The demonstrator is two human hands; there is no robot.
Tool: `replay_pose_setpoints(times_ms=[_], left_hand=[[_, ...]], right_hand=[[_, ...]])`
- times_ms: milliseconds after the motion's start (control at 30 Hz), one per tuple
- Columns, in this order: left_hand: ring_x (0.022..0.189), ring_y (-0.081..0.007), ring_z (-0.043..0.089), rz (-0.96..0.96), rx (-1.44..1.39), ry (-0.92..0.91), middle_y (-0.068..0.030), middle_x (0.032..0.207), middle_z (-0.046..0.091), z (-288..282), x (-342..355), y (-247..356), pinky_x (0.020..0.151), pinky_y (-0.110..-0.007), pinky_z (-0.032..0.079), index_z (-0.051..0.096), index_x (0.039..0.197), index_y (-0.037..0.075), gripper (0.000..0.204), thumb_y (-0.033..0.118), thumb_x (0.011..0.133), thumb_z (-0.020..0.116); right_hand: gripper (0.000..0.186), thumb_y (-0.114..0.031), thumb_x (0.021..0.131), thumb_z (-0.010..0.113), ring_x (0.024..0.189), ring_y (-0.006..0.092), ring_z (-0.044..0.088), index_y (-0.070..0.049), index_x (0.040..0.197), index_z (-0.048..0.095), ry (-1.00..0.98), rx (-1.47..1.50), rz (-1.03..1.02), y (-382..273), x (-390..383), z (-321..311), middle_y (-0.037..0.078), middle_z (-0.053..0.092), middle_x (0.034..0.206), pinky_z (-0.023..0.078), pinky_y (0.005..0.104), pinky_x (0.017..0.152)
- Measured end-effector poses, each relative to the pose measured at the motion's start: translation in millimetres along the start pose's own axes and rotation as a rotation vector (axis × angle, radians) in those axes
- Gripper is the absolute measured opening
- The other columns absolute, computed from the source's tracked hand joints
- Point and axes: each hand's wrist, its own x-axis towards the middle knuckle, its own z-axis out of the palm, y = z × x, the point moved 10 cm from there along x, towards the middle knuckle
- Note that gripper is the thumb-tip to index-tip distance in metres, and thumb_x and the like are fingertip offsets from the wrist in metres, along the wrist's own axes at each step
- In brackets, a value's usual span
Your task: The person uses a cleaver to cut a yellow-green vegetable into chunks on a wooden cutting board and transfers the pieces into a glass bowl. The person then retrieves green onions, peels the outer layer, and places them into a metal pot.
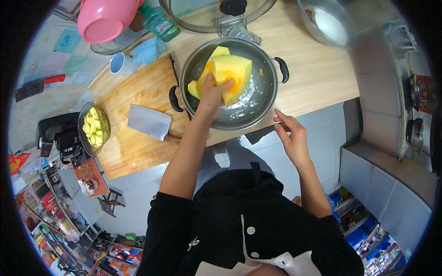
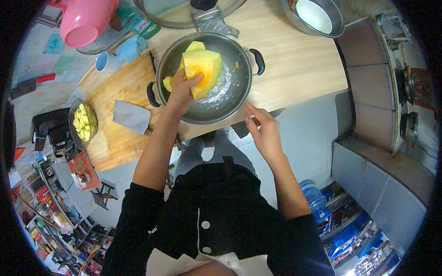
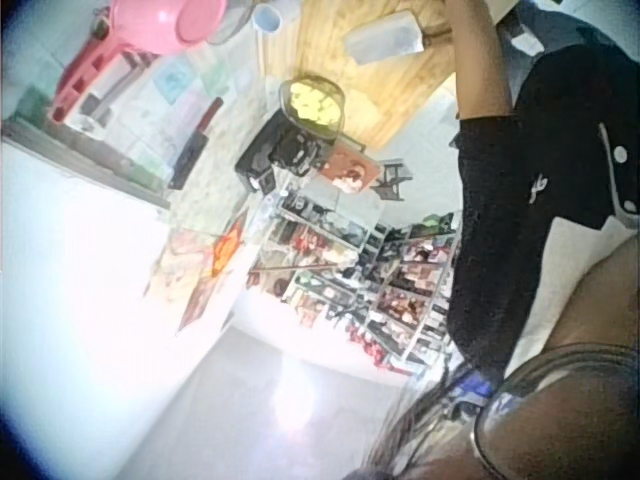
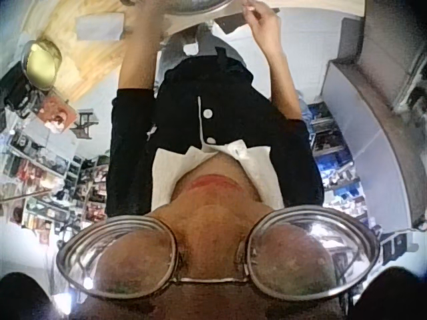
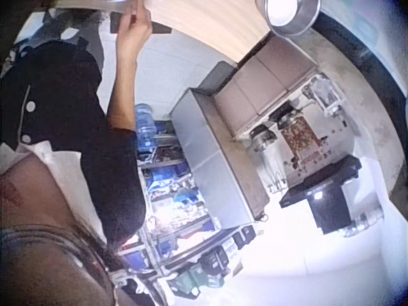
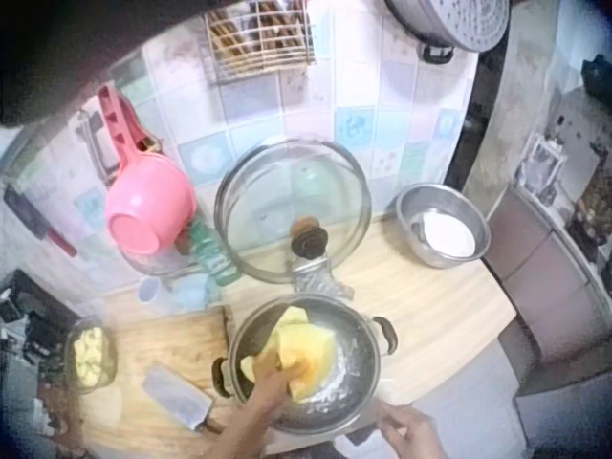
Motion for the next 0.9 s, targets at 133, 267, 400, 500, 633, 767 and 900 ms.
replay_pose_setpoints(times_ms=[133, 267, 400, 500, 633, 767, 900], left_hand=[[0.089, -0.0195, 0.06, 0.088, 0.046, -0.017, -0.0098, 0.106, 0.055, 11, -15, 6, 0.068, -0.034, 0.054, 0.042, 0.115, 0.004, 0.05, 0.013, 0.075, 0.07], [0.09, -0.0186, 0.06, 0.385, 0.175, -0.06, -0.0095, 0.107, 0.056, 34, -42, 50, 0.074, -0.032, 0.053, 0.041, 0.119, 0.004, 0.053, 0.013, 0.076, 0.069], [0.092, -0.0181, 0.06, 0.401, -0.161, -0.143, -0.0101, 0.107, 0.057, 42, -63, 80, 0.078, -0.03, 0.05, 0.043, 0.12, 0.003, 0.052, 0.014, 0.076, 0.07], [0.091, -0.0184, 0.06, 0.415, -0.206, -0.266, -0.01, 0.106, 0.059, 43, -69, 106, 0.078, -0.029, 0.05, 0.045, 0.117, 0.003, 0.049, 0.017, 0.078, 0.07], [0.09, -0.0286, 0.061, 0.456, 1.107, 0.267, -0.0149, 0.098, 0.062, 17, -41, 113, 0.071, -0.036, 0.049, 0.047, 0.107, 0.006, 0.052, 0.018, 0.066, 0.077], [0.089, -0.0305, 0.062, 0.568, 0.906, 0.393, -0.0154, 0.095, 0.063, -36, -69, 102, 0.074, -0.037, 0.049, 0.046, 0.112, 0.006, 0.053, 0.015, 0.068, 0.074], [0.088, -0.0296, 0.063, 0.804, 0.819, 0.518, -0.0145, 0.095, 0.064, -109, -135, 135, 0.075, -0.037, 0.049, 0.045, 0.114, 0.006, 0.054, 0.014, 0.069, 0.074]], right_hand=[[0.035, -0.006, 0.084, 0.06, 0.078, 0.0162, 0.06, -0.003, 0.118, 0.056, 0.015, 0.112, -0.004, -6, 11, 2, 0.011, 0.063, 0.093, 0.048, 0.0267, 0.07], [0.037, -0.012, 0.085, 0.061, 0.086, 0.0146, 0.059, -0.004, 0.12, 0.056, 0.092, 0.053, -0.117, -23, 24, -4, 0.009, 0.063, 0.095, 0.046, 0.0278, 0.08], [0.039, -0.018, 0.088, 0.059, 0.096, 0.0143, 0.056, -0.002, 0.122, 0.053, 0.012, 0.327, -0.022, -15, 33, -6, 0.009, 0.063, 0.103, 0.042, 0.0297, 0.089], [0.037, -0.015, 0.089, 0.056, 0.091, 0.0153, 0.058, 0.001, 0.123, 0.052, 0.079, 0.349, -0.013, -14, 37, -22, 0.009, 0.063, 0.099, 0.045, 0.028, 0.084], [0.038, -0.014, 0.089, 0.057, 0.09, 0.0149, 0.058, 0.002, 0.123, 0.051, 0.074, 0.348, 0.046, -8, 35, -18, 0.009, 0.063, 0.099, 0.046, 0.027, 0.083], [0.037, -0.015, 0.089, 0.057, 0.091, 0.0147, 0.058, 0.001, 0.122, 0.052, 0.072, 0.241, 0.041, -5, 25, -7, 0.009, 0.064, 0.098, 0.045, 0.028, 0.084], [0.036, -0.017, 0.088, 0.058, 0.093, 0.0168, 0.059, -0.001, 0.119, 0.055, 0.002, 0.142, 0.038, -3, 22, 13, 0.011, 0.065, 0.096, 0.044, 0.0297, 0.084]])
